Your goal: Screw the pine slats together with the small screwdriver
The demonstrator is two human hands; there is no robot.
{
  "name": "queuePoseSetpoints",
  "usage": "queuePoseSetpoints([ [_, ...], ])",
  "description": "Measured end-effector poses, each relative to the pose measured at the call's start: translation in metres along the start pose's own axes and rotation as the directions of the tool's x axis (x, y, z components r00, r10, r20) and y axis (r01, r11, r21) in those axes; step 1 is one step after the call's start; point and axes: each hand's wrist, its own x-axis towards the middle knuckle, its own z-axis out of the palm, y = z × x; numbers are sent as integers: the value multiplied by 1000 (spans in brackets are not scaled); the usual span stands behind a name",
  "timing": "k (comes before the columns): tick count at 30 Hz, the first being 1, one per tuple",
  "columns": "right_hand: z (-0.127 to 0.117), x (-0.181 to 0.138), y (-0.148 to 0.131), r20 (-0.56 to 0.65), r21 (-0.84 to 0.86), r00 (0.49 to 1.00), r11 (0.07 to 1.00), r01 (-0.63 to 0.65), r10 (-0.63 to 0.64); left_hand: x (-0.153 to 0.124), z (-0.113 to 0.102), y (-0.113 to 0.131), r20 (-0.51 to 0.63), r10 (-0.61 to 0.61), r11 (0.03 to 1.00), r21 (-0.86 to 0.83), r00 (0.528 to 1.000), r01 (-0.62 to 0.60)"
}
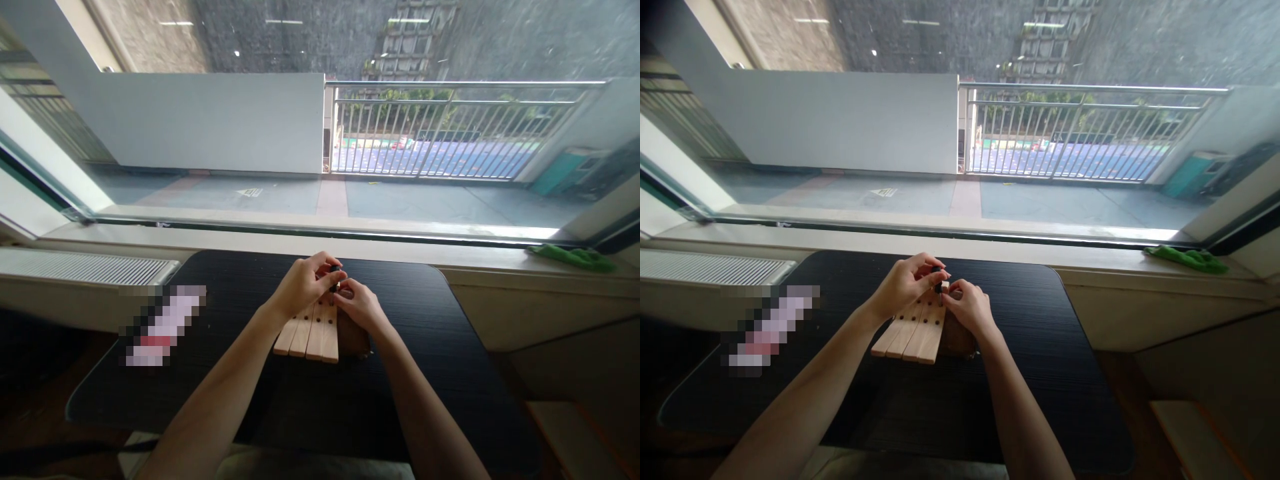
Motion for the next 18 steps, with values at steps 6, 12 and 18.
queuePoseSetpoints([
  [6, -1, -1, -1, 8, 7, 1000, 1000, -6, 6, 3, 1, 2, -67, 87, 989, 125, 994, -78],
  [12, 3, -1, 3, -33, 53, 999, 998, 38, -37, 5, 2, 3, -138, 136, 982, 151, 981, -115],
  [18, 4, -1, 3, -51, 45, 998, 999, 22, -20, 1, 6, -2, -222, 21, 999, 46, 975, -11],
])
